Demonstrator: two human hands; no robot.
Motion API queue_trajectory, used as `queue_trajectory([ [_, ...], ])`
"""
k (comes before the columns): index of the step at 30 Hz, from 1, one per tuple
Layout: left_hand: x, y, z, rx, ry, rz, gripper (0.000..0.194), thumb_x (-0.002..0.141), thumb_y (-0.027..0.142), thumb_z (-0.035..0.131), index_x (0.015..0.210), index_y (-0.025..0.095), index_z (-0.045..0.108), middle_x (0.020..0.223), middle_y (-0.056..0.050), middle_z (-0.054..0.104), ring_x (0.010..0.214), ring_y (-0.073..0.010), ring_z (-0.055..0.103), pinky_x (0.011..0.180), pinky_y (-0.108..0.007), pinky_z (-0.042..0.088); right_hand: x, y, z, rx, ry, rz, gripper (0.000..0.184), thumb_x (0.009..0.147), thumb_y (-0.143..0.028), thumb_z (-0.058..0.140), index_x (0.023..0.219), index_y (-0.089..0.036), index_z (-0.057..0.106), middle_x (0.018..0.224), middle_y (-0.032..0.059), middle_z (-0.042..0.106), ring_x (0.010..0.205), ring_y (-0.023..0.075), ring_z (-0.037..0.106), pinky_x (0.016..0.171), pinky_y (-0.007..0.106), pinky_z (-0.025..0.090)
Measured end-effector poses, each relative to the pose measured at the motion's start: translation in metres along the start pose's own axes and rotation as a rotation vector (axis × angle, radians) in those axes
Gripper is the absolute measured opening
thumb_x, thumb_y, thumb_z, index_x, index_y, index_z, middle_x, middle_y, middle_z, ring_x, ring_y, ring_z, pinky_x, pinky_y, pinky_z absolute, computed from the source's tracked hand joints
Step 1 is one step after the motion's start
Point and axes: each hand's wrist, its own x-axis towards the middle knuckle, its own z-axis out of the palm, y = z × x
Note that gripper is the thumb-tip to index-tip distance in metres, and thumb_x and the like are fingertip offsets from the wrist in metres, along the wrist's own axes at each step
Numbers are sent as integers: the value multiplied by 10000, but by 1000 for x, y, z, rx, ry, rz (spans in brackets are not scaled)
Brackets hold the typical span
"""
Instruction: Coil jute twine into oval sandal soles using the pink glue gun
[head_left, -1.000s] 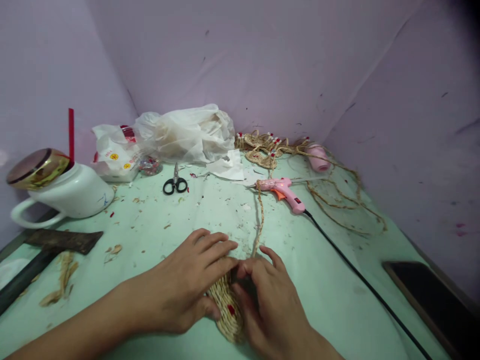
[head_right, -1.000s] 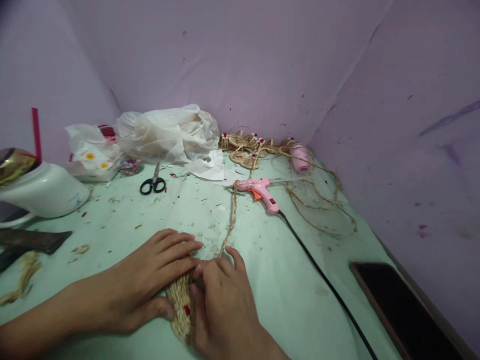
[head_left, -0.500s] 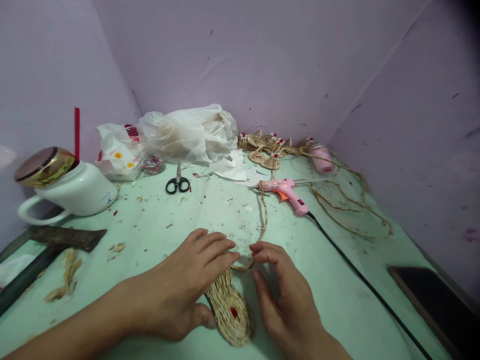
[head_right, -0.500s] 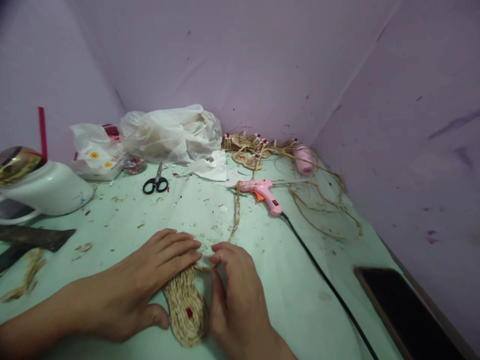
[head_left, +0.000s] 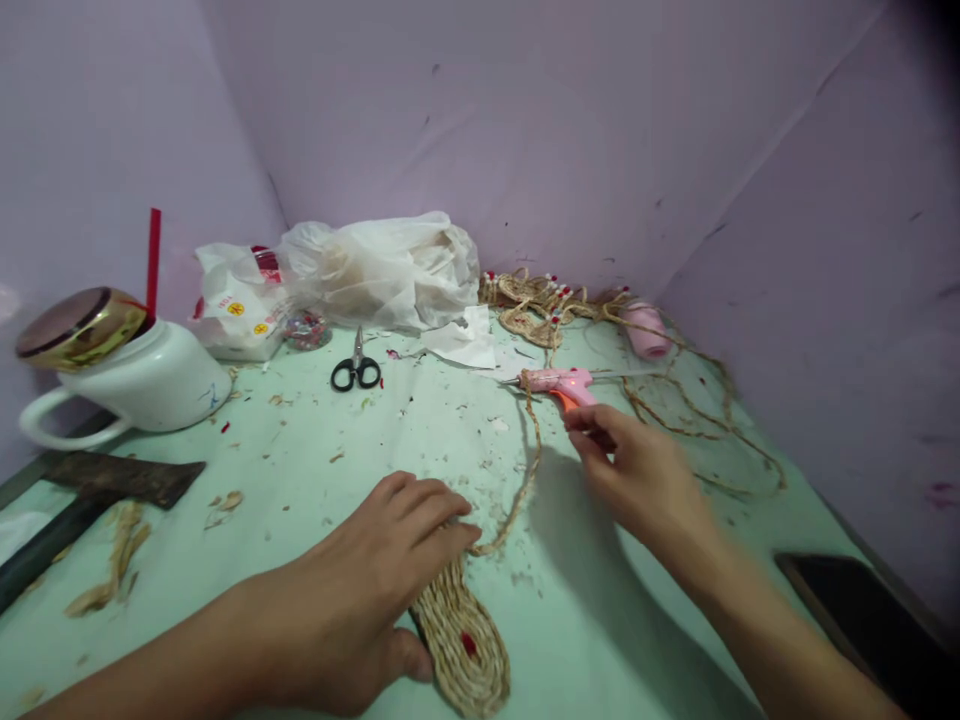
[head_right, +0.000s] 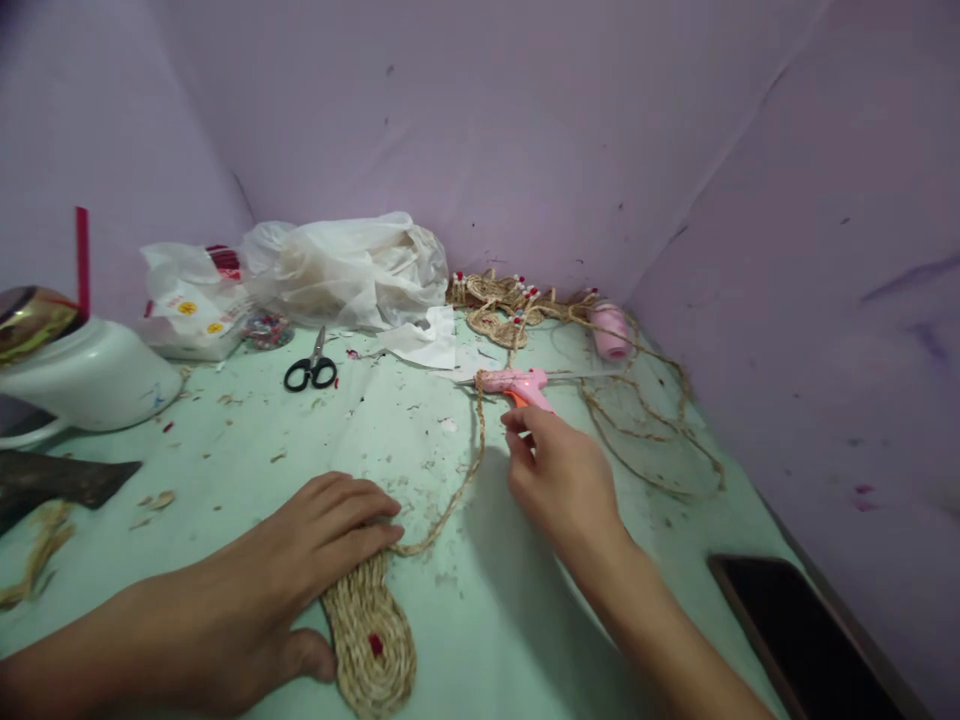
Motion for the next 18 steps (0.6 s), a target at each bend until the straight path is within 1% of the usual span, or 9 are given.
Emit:
queue_trajectory([
  [1,0,0,1,-4,0,5,743,640,212,716,1302,225,380,1360,-105,439,1273,-308,337,1090,-516,210,9,2,-3,-40,-8,38,173,771,-231,516,852,-207,666,721,55,710,601,219,627,518,305,407],
  [3,0,0,2,-14,-2,17,762,628,197,716,1307,228,373,1337,-99,470,1266,-312,356,1098,-533,184,23,2,-6,-103,-64,90,141,762,-267,563,724,-210,686,587,41,673,523,207,593,458,281,337],
  [5,1,0,2,-23,-12,20,768,623,176,711,1309,219,370,1307,-100,502,1258,-322,373,1097,-555,171,32,0,-2,-136,-145,121,231,756,-356,605,589,-214,678,484,28,618,448,185,549,411,269,287],
  [7,2,0,2,-29,-20,11,753,625,160,699,1303,217,376,1283,-100,525,1255,-336,378,1090,-581,170,37,-6,7,-148,-206,144,311,750,-444,627,544,-216,670,459,20,591,438,173,534,397,264,289],
  [8,2,0,3,-32,-20,7,745,626,157,694,1299,219,380,1276,-100,532,1256,-342,378,1085,-591,171,39,-9,13,-149,-221,153,315,758,-458,630,567,-212,674,485,18,598,466,169,546,410,262,320],
  [10,1,1,4,-43,2,13,739,626,163,687,1294,226,379,1251,-96,547,1251,-345,382,1083,-593,171,45,-17,24,-138,-244,164,278,809,-434,616,686,-191,672,606,8,631,549,149,574,480,262,413],
  [13,-1,1,7,-45,59,15,759,613,149,685,1296,240,369,1210,-77,566,1257,-318,371,1106,-557,138,56,-29,37,-49,-279,116,215,885,-355,573,866,-149,631,803,1,649,649,118,606,602,285,507],
  [15,-2,2,8,-36,79,1,764,605,137,690,1292,242,372,1194,-67,574,1265,-301,359,1120,-530,116,62,-39,41,49,-268,44,176,901,-304,555,906,-141,621,831,2,652,682,122,620,621,284,515],
  [18,-1,2,6,-32,62,5,732,635,185,695,1295,223,380,1191,-79,575,1254,-302,371,1116,-527,134,65,-54,42,180,-184,-50,144,894,-247,517,881,-156,628,767,-3,664,673,121,617,600,239,480],
])
